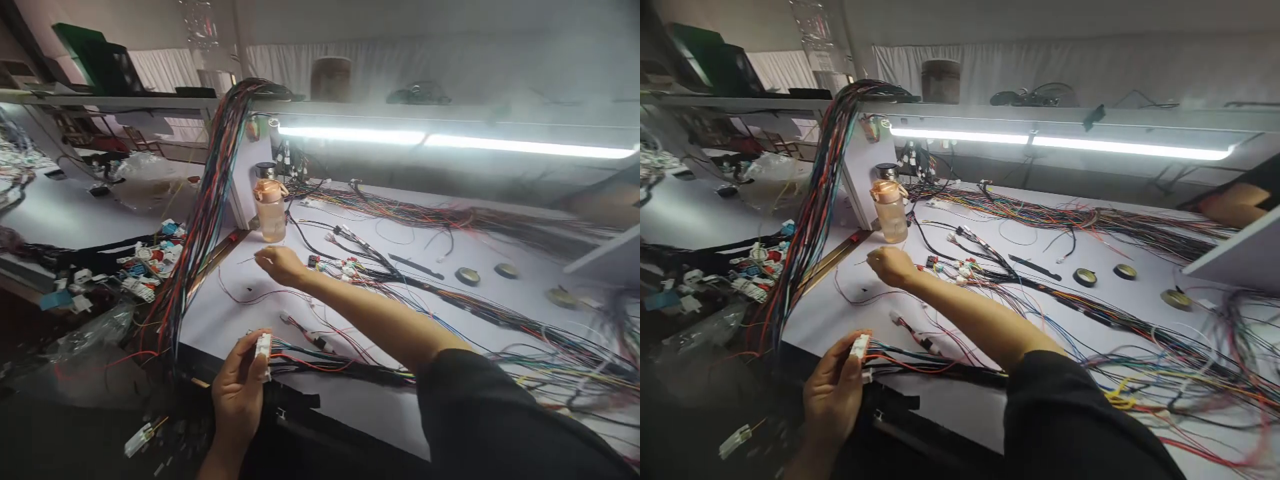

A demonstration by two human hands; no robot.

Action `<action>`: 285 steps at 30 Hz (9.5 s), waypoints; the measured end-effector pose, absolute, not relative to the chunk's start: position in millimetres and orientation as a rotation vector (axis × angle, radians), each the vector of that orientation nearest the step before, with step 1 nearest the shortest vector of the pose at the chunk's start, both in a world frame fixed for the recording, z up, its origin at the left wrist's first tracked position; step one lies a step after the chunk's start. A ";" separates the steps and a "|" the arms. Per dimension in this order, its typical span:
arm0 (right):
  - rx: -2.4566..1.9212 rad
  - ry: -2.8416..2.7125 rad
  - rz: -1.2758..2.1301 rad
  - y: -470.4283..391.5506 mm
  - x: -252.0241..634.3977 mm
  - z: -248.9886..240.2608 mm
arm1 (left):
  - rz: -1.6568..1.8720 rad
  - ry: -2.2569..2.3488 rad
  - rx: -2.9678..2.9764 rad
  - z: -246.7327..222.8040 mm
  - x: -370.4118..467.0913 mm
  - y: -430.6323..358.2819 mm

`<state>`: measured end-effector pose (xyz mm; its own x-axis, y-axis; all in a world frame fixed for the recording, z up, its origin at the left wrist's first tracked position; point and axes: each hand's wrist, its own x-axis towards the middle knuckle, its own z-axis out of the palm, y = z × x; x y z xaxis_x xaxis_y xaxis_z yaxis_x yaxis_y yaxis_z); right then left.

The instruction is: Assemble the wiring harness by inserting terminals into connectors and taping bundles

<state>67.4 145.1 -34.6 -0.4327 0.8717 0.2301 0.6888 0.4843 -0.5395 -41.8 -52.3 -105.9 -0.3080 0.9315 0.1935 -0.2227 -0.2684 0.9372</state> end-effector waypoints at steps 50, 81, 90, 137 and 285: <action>-1.437 -2.459 -0.007 17.7 298.4 -70.8 | 1.753 1.110 0.964 -89.4 -27.1 -47.3; -1.489 -2.052 0.143 56.3 315.8 -83.7 | 1.768 1.119 0.995 -86.4 -25.6 -47.0; -1.335 -2.309 0.275 -12.0 307.1 -40.5 | 1.750 1.098 0.951 -77.3 -20.8 -46.1; -1.173 -2.460 -0.014 -84.1 265.9 -82.9 | 0.543 1.392 2.380 -67.1 -89.0 -0.1; -1.564 -2.388 0.356 -56.8 240.4 -63.6 | 0.676 1.301 2.641 -87.8 17.7 -98.4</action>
<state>240.4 -56.8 -63.6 -0.3843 0.9192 0.0855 0.8544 0.3892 -0.3444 17.7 -98.4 -87.8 0.5303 0.7775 0.3381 0.7233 -0.6230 0.2979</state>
